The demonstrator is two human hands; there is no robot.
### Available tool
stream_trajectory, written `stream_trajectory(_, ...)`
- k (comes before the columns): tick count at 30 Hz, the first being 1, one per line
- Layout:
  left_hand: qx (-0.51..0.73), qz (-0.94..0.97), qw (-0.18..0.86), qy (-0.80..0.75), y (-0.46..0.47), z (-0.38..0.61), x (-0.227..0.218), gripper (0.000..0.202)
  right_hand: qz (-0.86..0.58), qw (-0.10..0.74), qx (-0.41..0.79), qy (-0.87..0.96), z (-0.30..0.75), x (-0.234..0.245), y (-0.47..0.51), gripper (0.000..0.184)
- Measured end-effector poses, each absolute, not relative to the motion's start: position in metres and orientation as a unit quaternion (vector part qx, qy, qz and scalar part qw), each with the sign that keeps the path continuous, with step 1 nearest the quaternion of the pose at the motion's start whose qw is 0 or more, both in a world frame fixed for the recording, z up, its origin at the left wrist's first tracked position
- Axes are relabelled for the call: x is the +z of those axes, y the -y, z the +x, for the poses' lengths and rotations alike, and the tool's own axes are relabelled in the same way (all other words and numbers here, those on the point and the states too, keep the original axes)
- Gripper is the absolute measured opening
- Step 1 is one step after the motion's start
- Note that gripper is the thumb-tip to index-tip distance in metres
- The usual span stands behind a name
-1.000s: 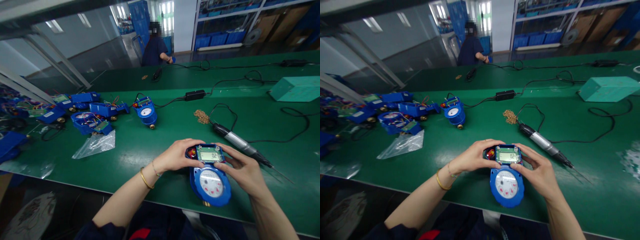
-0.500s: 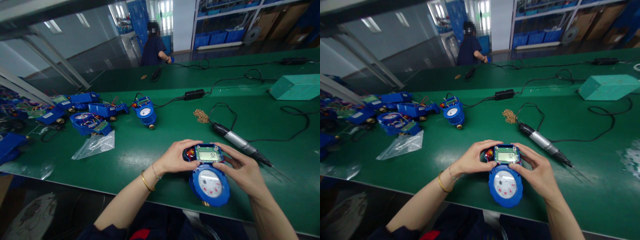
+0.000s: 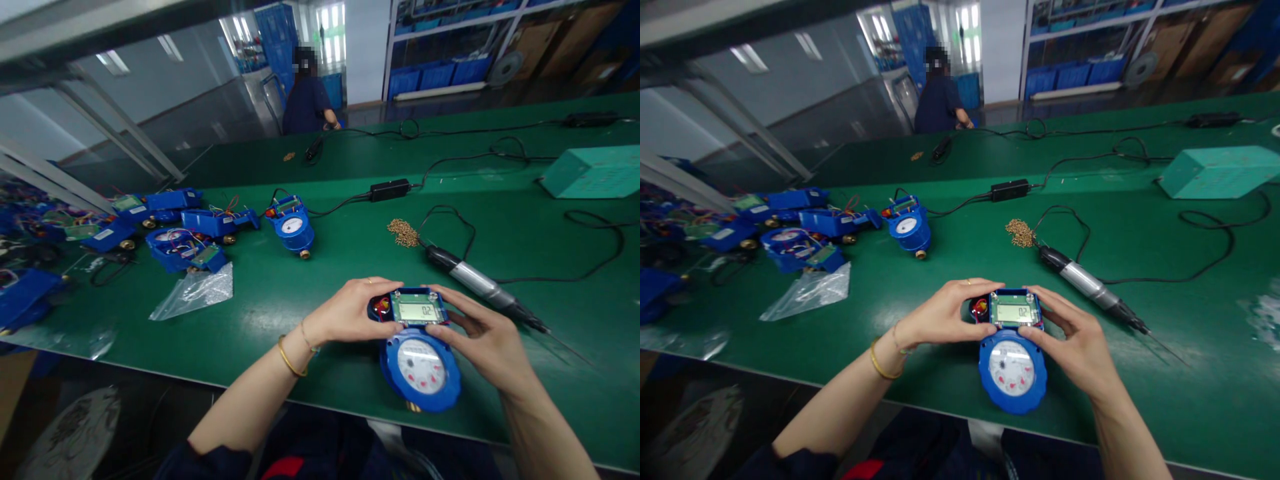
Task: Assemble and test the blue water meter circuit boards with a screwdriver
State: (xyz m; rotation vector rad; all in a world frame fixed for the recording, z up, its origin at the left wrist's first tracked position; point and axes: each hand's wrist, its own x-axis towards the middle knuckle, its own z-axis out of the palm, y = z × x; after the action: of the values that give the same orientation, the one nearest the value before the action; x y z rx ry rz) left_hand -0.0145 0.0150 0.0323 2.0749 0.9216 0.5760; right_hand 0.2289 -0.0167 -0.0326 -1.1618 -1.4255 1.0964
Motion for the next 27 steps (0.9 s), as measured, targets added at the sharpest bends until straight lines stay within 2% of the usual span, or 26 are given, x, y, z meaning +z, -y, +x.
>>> stream_trajectory(7,0.225,0.826,0.341,-0.387,-0.014,-0.007,0.03,0.06,-0.486,0.478,0.45,0.577,0.227,-0.03,0.017,0.054)
stream_trajectory(11,0.187,0.844,0.321,-0.388,-0.016,-0.006,0.033,0.06,-0.48,0.437,0.448,0.615,0.23,-0.019,0.013,0.061)
stream_trajectory(16,0.195,0.855,0.283,-0.39,-0.014,-0.006,0.031,0.064,-0.453,0.422,0.427,0.659,0.231,-0.016,0.009,0.054)
stream_trajectory(27,0.278,0.794,0.398,-0.365,-0.016,-0.003,0.017,0.061,-0.42,0.515,0.457,0.591,0.225,-0.037,0.013,0.048)
